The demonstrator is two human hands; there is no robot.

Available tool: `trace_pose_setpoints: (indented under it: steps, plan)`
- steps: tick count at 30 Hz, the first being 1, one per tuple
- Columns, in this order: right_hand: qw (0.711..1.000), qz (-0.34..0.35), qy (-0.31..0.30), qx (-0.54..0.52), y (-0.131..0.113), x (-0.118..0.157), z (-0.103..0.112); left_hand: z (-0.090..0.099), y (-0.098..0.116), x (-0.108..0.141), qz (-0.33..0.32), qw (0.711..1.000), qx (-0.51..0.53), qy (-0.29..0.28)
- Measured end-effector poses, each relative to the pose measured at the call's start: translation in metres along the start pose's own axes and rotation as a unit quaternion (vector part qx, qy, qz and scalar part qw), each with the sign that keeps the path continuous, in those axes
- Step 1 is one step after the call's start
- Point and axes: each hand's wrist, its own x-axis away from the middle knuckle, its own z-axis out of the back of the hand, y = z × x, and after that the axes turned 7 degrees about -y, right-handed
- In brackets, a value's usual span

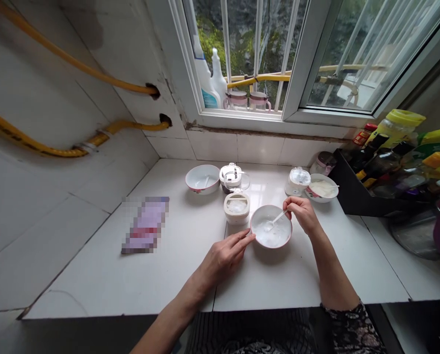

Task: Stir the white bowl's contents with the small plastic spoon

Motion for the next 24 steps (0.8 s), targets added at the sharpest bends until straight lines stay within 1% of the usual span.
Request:
trace_pose_setpoints:
  steps: [2,4,7,9,12,15,17,21,24]
  plan:
    - [0.999,-0.003,0.006,-0.033,0.001,-0.002,0.001,0.0,0.0,0.0,-0.002,1.0,-0.001,-0.001]
    - [0.999,-0.001,0.008,-0.042,0.001,-0.003,0.002,-0.001,0.0,0.0,-0.004,1.0,0.0,-0.002]
    - [1.0,0.006,0.005,0.001,0.001,-0.002,0.003,-0.002,0.0,0.0,-0.003,1.0,0.002,-0.002]
    - [0.998,0.009,-0.017,0.052,0.0,0.001,0.001,-0.002,0.0,0.0,-0.002,1.0,0.003,0.003]
    - [0.99,0.018,-0.078,0.117,-0.003,0.005,-0.003,-0.004,-0.001,0.0,-0.001,1.0,0.001,0.008]
    - [0.984,0.029,-0.11,0.137,-0.005,0.008,-0.007,-0.003,-0.001,0.0,-0.001,1.0,-0.001,0.01]
    - [0.986,0.025,-0.103,0.125,-0.006,0.008,-0.007,-0.002,0.0,-0.001,-0.001,1.0,0.001,0.005]
    - [0.994,0.011,-0.059,0.088,-0.006,0.007,-0.002,0.001,0.001,-0.001,0.002,1.0,0.003,-0.006]
    - [0.998,0.005,-0.038,0.042,-0.006,0.005,0.0,0.001,0.001,-0.001,0.0,1.0,0.004,-0.006]
